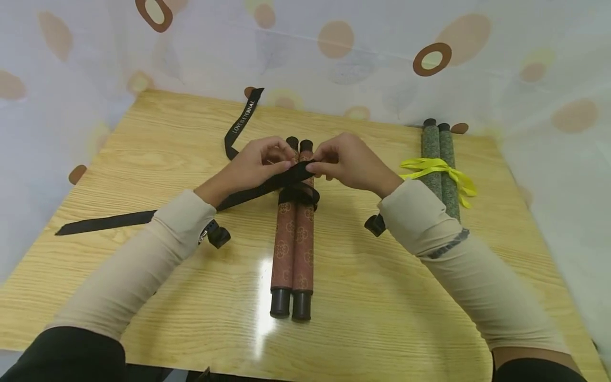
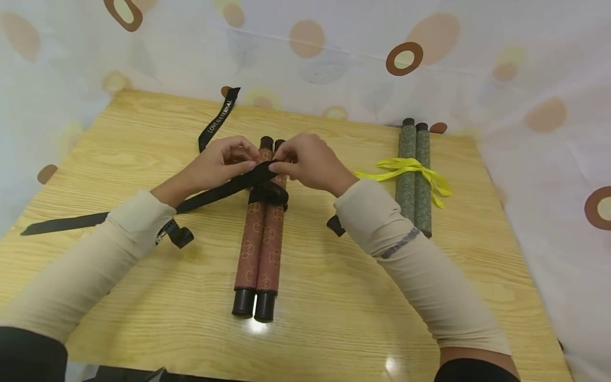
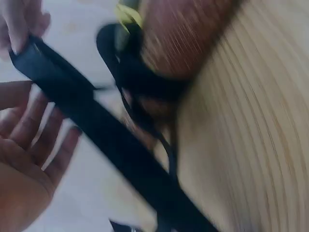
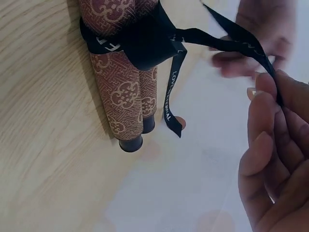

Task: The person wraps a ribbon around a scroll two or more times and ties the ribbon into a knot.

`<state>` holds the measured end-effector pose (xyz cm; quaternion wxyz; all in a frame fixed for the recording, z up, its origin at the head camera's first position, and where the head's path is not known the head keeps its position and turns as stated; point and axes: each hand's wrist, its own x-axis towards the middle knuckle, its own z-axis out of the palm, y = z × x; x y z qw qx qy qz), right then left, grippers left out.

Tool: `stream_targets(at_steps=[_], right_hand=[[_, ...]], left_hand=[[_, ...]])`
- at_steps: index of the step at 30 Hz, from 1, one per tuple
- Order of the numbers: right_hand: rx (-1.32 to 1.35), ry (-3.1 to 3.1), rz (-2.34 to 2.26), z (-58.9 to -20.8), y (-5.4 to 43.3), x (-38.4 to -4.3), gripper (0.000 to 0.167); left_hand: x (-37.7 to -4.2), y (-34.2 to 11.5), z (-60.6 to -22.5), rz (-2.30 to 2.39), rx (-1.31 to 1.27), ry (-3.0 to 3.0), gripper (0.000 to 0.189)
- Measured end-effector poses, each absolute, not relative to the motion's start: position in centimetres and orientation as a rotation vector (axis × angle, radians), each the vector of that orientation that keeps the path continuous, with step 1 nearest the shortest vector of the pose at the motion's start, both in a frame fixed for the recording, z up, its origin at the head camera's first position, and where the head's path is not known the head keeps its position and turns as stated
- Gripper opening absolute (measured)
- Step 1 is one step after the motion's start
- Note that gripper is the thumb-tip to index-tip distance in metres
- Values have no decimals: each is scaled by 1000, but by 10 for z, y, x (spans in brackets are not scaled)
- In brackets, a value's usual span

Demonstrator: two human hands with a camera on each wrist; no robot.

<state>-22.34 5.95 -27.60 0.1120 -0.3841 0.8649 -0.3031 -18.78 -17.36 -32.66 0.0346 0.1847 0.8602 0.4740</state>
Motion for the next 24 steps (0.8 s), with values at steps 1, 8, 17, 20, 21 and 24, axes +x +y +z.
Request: stream_targets(at_steps=[1, 8, 17, 20, 21, 24], right_hand=[[-1114, 2547, -889, -277, 60, -223, 13], [-1073, 2566, -878, -279, 63, -223, 19], [-1078, 2585, -917, -280, 64, -225, 22], [-1075, 2584, -914, -280, 64, -226, 23], [-1073, 2588, -910, -280, 64, -226, 23], [-1055, 2600, -891, -279, 65, -229, 24]], left_hand=[[-190, -179, -331, 1340, 537, 2702, 22], [-200, -213, -363, 526, 533, 2947, 34], [-193, -229, -368, 231, 545, 3079, 17], [-187, -240, -360, 314, 457, 3019, 18], [-185, -244, -356, 377, 409, 2989, 19], [-176, -257, -339, 636, 198, 2842, 25]])
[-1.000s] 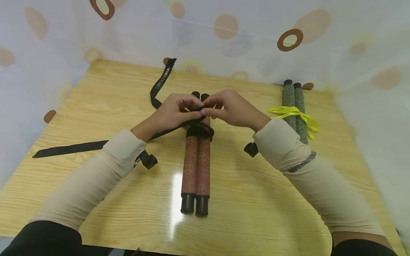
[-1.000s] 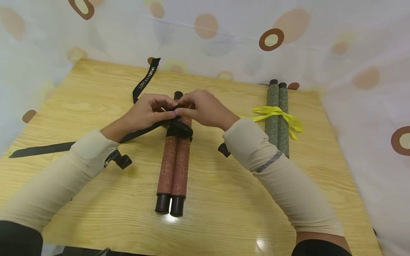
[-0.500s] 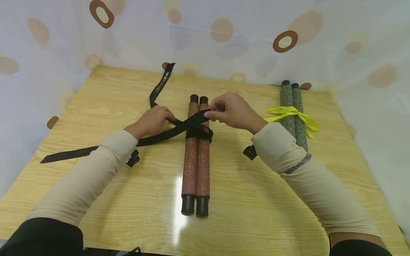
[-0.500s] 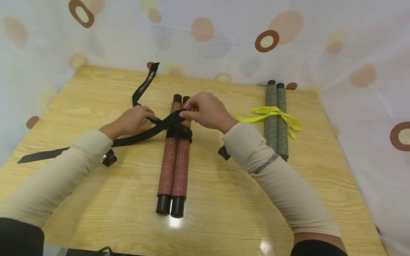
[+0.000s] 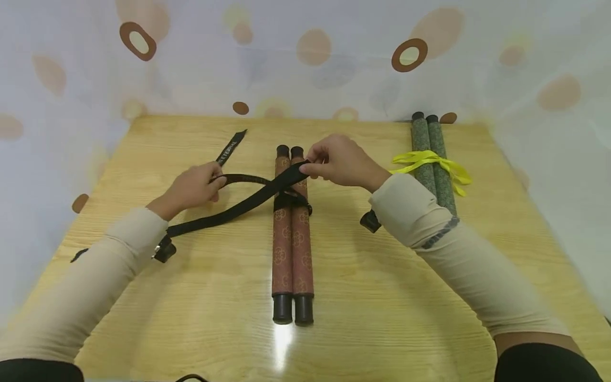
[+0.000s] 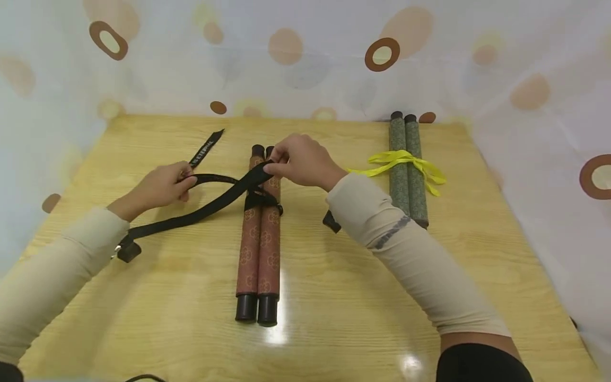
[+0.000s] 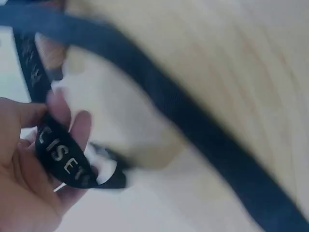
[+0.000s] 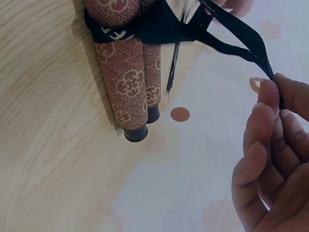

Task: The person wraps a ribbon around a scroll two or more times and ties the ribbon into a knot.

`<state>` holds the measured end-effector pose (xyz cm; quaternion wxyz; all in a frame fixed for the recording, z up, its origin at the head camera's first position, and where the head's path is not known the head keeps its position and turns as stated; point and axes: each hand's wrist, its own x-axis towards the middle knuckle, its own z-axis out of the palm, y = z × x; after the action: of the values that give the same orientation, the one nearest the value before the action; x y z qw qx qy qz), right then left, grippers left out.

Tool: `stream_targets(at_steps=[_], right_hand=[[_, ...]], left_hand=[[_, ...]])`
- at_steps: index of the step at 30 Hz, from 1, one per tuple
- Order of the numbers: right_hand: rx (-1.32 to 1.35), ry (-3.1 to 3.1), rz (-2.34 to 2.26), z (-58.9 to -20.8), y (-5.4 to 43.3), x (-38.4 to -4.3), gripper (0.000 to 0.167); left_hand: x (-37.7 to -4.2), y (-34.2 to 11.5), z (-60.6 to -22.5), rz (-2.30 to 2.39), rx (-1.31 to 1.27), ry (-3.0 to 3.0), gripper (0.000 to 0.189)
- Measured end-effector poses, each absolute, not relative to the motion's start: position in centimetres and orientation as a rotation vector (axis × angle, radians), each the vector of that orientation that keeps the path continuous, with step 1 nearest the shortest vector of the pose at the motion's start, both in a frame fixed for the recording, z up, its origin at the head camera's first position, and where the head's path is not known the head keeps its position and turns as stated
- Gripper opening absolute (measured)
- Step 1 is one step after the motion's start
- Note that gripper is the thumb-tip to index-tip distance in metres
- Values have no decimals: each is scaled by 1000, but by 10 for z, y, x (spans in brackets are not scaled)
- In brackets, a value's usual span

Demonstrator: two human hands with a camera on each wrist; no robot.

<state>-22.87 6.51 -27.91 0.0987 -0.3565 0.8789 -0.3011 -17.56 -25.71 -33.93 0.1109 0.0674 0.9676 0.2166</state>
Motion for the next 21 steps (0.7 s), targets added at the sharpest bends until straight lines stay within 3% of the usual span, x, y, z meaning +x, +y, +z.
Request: stream_targets(at_steps=[4, 11, 15, 21], right_hand=[[-1054, 2603, -855, -280, 55, -233, 25], [-1010, 2588, -897, -271, 47, -239, 25], [-1026, 2549, -900, -265, 45, -240, 25], [-1066, 2506, -860, -251, 39, -246, 24]], left_hand=[[-150, -275, -305, 939, 0, 2637, 36], [-114, -251, -235, 1439, 50, 2273, 22], [-98, -211, -230, 1709, 91, 2075, 34], [-74, -138, -253, 1998, 84, 1880, 51]])
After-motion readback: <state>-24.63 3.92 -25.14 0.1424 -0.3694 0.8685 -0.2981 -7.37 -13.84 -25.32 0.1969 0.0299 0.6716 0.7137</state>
